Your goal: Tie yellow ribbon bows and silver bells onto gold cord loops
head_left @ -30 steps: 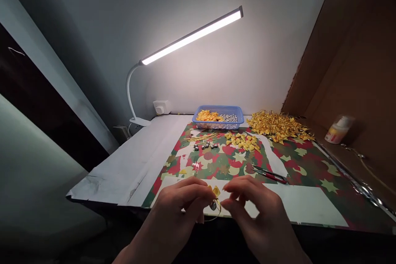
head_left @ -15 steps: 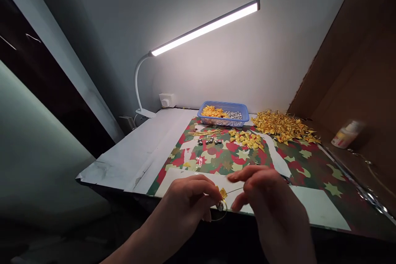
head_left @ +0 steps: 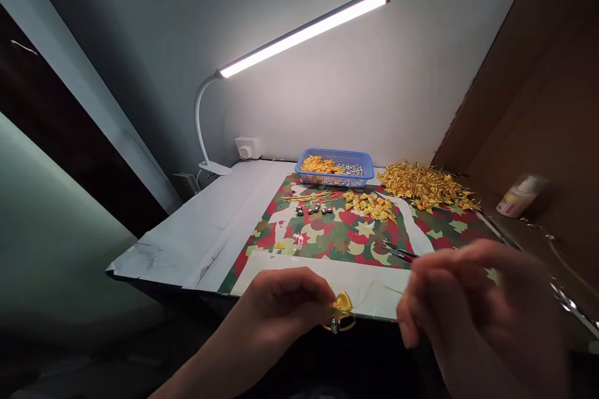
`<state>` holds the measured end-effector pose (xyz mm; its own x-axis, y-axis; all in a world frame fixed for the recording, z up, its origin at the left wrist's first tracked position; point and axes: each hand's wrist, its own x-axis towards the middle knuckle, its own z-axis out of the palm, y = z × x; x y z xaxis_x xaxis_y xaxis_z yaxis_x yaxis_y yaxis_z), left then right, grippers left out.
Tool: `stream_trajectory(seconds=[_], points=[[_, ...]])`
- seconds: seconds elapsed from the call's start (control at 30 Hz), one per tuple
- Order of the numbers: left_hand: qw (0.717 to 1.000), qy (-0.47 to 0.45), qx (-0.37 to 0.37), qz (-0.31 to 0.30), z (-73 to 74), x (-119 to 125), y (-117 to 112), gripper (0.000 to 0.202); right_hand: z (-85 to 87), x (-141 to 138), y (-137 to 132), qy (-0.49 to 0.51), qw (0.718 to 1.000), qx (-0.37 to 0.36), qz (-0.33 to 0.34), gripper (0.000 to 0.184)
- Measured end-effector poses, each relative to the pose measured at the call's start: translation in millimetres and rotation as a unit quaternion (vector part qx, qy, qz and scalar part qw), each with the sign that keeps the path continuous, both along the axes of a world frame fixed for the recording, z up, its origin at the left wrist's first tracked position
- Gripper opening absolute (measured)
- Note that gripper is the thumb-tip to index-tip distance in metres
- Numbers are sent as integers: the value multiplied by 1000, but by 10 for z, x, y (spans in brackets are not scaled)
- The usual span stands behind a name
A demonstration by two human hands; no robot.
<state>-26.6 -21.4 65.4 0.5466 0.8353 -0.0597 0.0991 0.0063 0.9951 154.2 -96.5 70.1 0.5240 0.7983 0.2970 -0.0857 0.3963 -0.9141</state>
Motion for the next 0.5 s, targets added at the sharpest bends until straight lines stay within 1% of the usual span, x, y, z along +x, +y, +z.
stream_trajectory(seconds=[0.03, 0.07, 0.13, 0.17, 0.2, 0.23, 0.27, 0.33, 0.37, 0.47, 0.5], points=[[999, -17, -27, 1, 29, -2, -18, 9, -63, 32, 49, 5, 999, -41, 34, 10], [999, -29, -41, 5, 55, -3, -36, 10, -130, 64, 98, 4, 993, -83, 86, 17], [999, -33, -41, 15, 86, -2, -67, 10, -248, 112, 174, -2, 966, -154, 210, 34], [999, -29, -37, 13, 89, -1, -80, 10, -289, 123, 196, -10, 949, -175, 262, 40], [999, -24, -36, 7, 82, 0, -92, 9, -315, 124, 207, -22, 936, -186, 298, 44], [999, -18, -35, 2, 66, 0, -102, 8, -327, 117, 210, -40, 929, -186, 318, 45], [999, -13, -35, -2, 42, -2, -111, 8, -328, 103, 207, -61, 927, -177, 325, 45], [999, -13, -29, -5, -17, -10, -130, 13, -316, 72, 195, -107, 932, -152, 310, 40], [1000, -20, -23, 1, -47, -14, -138, 19, -310, 59, 190, -125, 936, -144, 296, 38], [998, -50, -16, 19, -109, -11, -156, 48, -305, 41, 181, -157, 941, -143, 262, 35], [998, -55, -22, 20, -118, -3, -158, 53, -306, 42, 181, -163, 941, -145, 258, 35]])
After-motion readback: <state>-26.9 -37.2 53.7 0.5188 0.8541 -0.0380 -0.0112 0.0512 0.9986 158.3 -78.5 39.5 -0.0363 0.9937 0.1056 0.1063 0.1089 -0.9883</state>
